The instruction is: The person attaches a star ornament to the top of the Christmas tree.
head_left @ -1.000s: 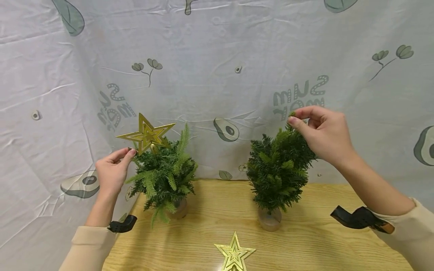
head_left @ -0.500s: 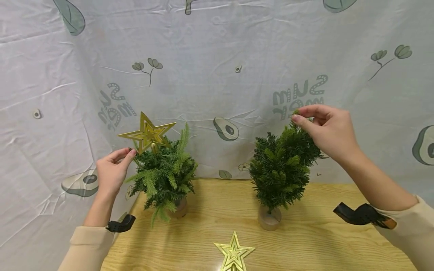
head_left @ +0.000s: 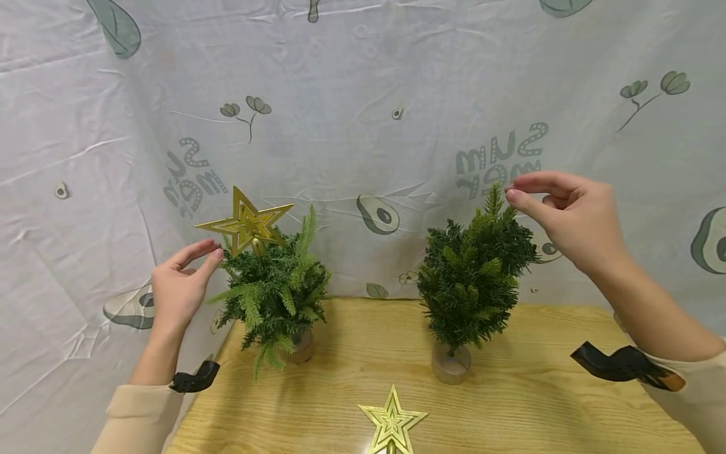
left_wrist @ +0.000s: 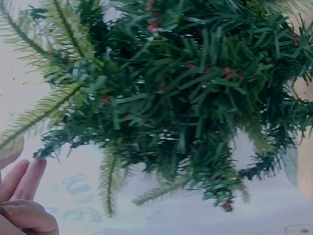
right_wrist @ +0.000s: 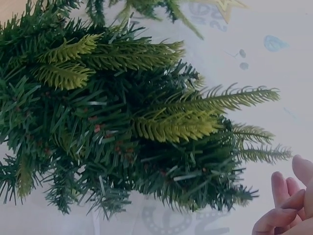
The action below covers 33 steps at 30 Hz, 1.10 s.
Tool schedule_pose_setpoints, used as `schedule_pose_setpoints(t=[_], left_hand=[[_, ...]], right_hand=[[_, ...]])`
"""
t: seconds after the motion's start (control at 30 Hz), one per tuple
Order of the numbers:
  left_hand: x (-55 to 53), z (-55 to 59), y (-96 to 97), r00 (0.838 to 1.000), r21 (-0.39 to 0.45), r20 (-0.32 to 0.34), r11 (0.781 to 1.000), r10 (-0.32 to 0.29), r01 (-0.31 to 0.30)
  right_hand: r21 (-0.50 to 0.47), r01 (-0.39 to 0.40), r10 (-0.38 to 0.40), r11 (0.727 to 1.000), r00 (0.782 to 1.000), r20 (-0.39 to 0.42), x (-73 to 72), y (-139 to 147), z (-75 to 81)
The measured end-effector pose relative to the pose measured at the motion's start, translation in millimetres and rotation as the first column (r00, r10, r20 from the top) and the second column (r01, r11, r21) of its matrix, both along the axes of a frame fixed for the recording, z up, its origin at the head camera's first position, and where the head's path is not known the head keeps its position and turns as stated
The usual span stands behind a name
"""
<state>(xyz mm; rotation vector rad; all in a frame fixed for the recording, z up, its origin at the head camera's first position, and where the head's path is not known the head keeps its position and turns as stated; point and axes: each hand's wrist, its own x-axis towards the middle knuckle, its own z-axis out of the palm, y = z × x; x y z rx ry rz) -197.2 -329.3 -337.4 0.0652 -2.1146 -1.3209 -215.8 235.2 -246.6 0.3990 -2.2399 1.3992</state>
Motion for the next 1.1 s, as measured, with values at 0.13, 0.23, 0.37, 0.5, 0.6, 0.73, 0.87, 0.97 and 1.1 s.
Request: schedule_pose_setpoints(t=[0.13,0.23,0.37,0.5,0.6,0.73,0.87,0.97,1.1], left_hand=[[2.8,4.9,1.6,0.999,0.020,-0.050,1.000,-0.013,0.015],[5.8,8.4,5.4,0.997,-0.007,-0.080,1.000,-0.014,0.013],[9.6,14.7,13.4,0.993,-0.033,-0.116,0.999,-0.015,0.012],[15.2,20.9,21.4,0.982,-0.031,-0.182,0.999,-0.047,0.042],[20.1,24.5,26.4,0.972,-0.034,-0.231,0.999,-0.046,0.039],[28.0,29.6,35.7,0.969,-0.043,-0.246,0.999,-0.025,0.015],[34.8,32.6,46.5,0.962,-0.064,-0.264,0.997,-0.064,0.049],[40.0,33.4,54.6,0.952,-0.081,-0.285,0.993,-0.108,0.088],[49.1,29.0,67.4,0.950,-0.097,-0.262,0.984,-0.172,0.152]], right_hand=[[-0.001,0.003,-0.003,1.000,1.000,-0.008,2.4,6.0,-1.6],[0.000,0.004,-0.004,1.000,1.000,-0.002,4.6,10.0,-3.8],[0.010,0.012,-0.012,1.000,1.000,0.003,6.8,15.1,-7.4],[0.027,0.014,-0.014,1.000,1.000,-0.012,7.3,20.0,-12.1],[0.058,0.010,-0.010,0.998,1.000,-0.009,8.5,23.6,-16.4],[0.127,0.005,-0.007,0.992,1.000,0.016,12.4,27.7,-22.7],[0.180,0.001,-0.011,0.984,0.998,0.055,15.7,30.9,-29.1],[0.208,-0.006,-0.011,0.978,0.997,0.083,16.9,32.3,-33.5],[0.249,-0.017,-0.012,0.968,0.993,0.115,17.8,33.4,-38.5]])
